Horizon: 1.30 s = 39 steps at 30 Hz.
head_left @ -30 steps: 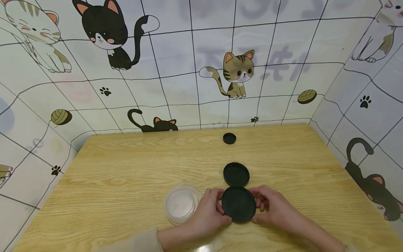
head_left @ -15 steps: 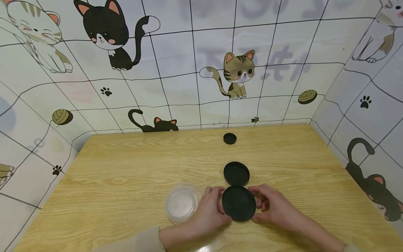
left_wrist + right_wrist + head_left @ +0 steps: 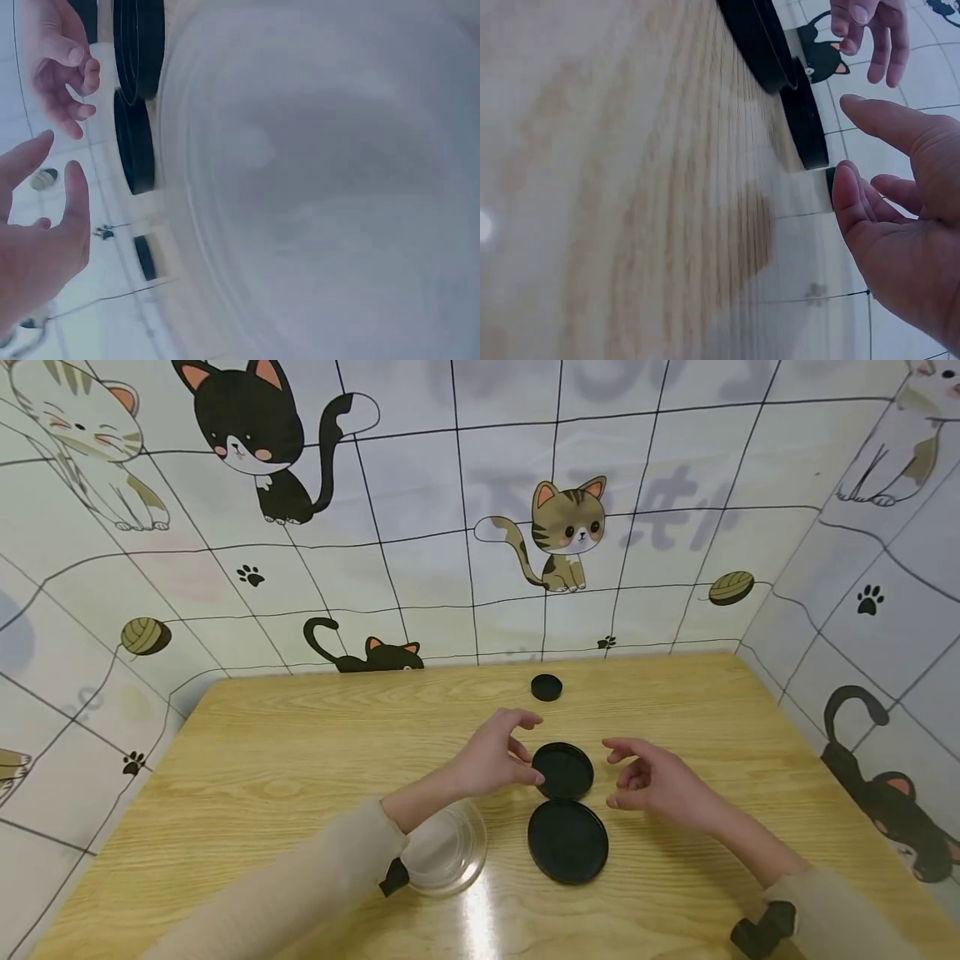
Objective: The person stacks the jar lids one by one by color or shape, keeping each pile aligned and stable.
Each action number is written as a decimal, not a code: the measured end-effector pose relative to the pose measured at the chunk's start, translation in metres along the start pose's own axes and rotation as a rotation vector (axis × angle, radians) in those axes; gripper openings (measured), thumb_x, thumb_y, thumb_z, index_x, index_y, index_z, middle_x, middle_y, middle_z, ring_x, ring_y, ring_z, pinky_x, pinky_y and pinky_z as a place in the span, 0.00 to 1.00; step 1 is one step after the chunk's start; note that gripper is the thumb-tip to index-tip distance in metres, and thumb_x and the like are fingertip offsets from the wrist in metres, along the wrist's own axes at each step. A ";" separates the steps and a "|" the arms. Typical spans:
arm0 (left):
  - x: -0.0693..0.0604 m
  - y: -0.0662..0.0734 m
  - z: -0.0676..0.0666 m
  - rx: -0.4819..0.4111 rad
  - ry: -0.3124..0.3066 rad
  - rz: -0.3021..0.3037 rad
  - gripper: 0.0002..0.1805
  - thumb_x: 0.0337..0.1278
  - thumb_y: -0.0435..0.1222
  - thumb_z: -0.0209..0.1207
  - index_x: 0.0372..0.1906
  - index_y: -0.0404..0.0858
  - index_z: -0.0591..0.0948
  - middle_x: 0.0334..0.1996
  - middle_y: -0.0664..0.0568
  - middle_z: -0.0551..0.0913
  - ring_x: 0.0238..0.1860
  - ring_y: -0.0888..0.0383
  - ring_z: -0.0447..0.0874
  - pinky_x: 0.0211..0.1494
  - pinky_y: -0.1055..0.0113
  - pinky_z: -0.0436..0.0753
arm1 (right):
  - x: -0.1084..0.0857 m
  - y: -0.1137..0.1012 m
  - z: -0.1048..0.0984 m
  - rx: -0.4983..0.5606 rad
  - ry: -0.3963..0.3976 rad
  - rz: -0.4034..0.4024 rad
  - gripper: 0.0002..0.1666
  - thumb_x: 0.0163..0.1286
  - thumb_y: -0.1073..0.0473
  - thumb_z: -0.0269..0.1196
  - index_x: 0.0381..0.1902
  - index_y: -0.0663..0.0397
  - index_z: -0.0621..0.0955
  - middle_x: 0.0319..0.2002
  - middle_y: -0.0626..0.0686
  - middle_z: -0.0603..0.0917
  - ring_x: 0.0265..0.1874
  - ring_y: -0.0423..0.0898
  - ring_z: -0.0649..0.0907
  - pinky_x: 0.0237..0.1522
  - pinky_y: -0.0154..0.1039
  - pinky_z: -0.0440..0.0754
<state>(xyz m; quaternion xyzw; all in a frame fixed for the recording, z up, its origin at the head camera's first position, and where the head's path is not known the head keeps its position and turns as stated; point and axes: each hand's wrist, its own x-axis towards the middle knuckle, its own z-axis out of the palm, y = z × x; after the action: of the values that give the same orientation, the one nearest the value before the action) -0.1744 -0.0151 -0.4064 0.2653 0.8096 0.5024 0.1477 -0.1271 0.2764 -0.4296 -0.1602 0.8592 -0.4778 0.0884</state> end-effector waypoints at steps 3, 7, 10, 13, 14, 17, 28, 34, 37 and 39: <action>0.011 -0.007 -0.002 -0.045 -0.018 -0.083 0.44 0.50 0.27 0.76 0.73 0.39 0.69 0.66 0.43 0.68 0.41 0.59 0.83 0.39 0.67 0.83 | 0.014 0.004 0.001 0.048 -0.036 0.038 0.49 0.59 0.66 0.77 0.73 0.71 0.66 0.56 0.65 0.76 0.40 0.48 0.81 0.39 0.36 0.83; 0.013 -0.011 0.000 -0.120 -0.015 -0.158 0.45 0.48 0.25 0.76 0.73 0.36 0.69 0.67 0.41 0.68 0.42 0.56 0.83 0.38 0.66 0.83 | 0.024 0.010 0.004 0.073 -0.066 0.077 0.49 0.59 0.68 0.76 0.73 0.72 0.65 0.56 0.65 0.74 0.41 0.50 0.81 0.39 0.37 0.84; 0.014 -0.014 0.001 -0.147 -0.022 -0.187 0.45 0.48 0.24 0.75 0.73 0.34 0.69 0.67 0.39 0.69 0.43 0.55 0.82 0.38 0.67 0.82 | 0.027 0.011 0.006 0.065 -0.077 0.086 0.48 0.59 0.68 0.76 0.73 0.72 0.65 0.56 0.65 0.74 0.41 0.50 0.81 0.40 0.37 0.84; 0.014 -0.019 0.003 -0.165 -0.024 -0.209 0.44 0.47 0.22 0.74 0.72 0.33 0.69 0.65 0.39 0.71 0.42 0.55 0.83 0.40 0.66 0.83 | 0.029 0.012 0.007 0.059 -0.082 0.084 0.48 0.59 0.68 0.76 0.72 0.72 0.66 0.55 0.65 0.74 0.40 0.50 0.81 0.40 0.37 0.84; 0.015 -0.020 0.003 -0.179 -0.027 -0.219 0.43 0.48 0.22 0.74 0.72 0.33 0.69 0.64 0.38 0.71 0.42 0.55 0.83 0.41 0.66 0.83 | 0.030 0.012 0.008 0.056 -0.082 0.080 0.48 0.59 0.68 0.77 0.72 0.72 0.66 0.55 0.64 0.74 0.40 0.49 0.81 0.40 0.37 0.83; 0.016 -0.023 0.003 -0.225 -0.039 -0.248 0.42 0.49 0.19 0.71 0.71 0.31 0.69 0.62 0.37 0.72 0.41 0.53 0.86 0.43 0.64 0.84 | 0.033 0.013 0.010 0.045 -0.085 0.068 0.47 0.58 0.68 0.77 0.72 0.72 0.67 0.55 0.64 0.75 0.40 0.50 0.80 0.39 0.37 0.83; 0.023 -0.034 0.002 -0.235 -0.075 -0.268 0.37 0.49 0.17 0.69 0.68 0.27 0.74 0.57 0.38 0.78 0.36 0.54 0.88 0.44 0.65 0.85 | 0.037 0.012 0.014 0.015 -0.093 0.064 0.43 0.58 0.67 0.77 0.69 0.71 0.71 0.52 0.61 0.76 0.39 0.50 0.77 0.35 0.37 0.78; 0.024 -0.038 0.003 -0.245 -0.104 -0.250 0.37 0.45 0.18 0.71 0.66 0.27 0.75 0.52 0.40 0.77 0.39 0.55 0.87 0.45 0.64 0.86 | 0.041 0.012 0.015 0.003 -0.095 0.068 0.42 0.57 0.66 0.78 0.67 0.71 0.73 0.51 0.60 0.77 0.38 0.50 0.77 0.34 0.36 0.77; 0.025 -0.038 0.004 -0.233 -0.099 -0.242 0.37 0.43 0.18 0.72 0.65 0.27 0.76 0.51 0.41 0.77 0.38 0.55 0.87 0.44 0.64 0.86 | 0.043 0.012 0.015 0.001 -0.094 0.064 0.42 0.57 0.66 0.78 0.67 0.71 0.73 0.51 0.60 0.78 0.38 0.50 0.76 0.33 0.36 0.76; 0.026 -0.037 0.004 -0.226 -0.094 -0.240 0.37 0.43 0.18 0.72 0.64 0.27 0.76 0.50 0.41 0.78 0.38 0.56 0.87 0.44 0.65 0.86 | 0.044 0.013 0.014 0.000 -0.096 0.057 0.41 0.57 0.66 0.78 0.66 0.70 0.74 0.51 0.60 0.78 0.38 0.50 0.76 0.33 0.36 0.76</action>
<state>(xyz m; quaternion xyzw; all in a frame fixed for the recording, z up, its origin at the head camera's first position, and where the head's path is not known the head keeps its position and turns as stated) -0.2037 -0.0104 -0.4405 0.1716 0.7660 0.5561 0.2730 -0.1662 0.2555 -0.4479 -0.1585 0.8582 -0.4669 0.1430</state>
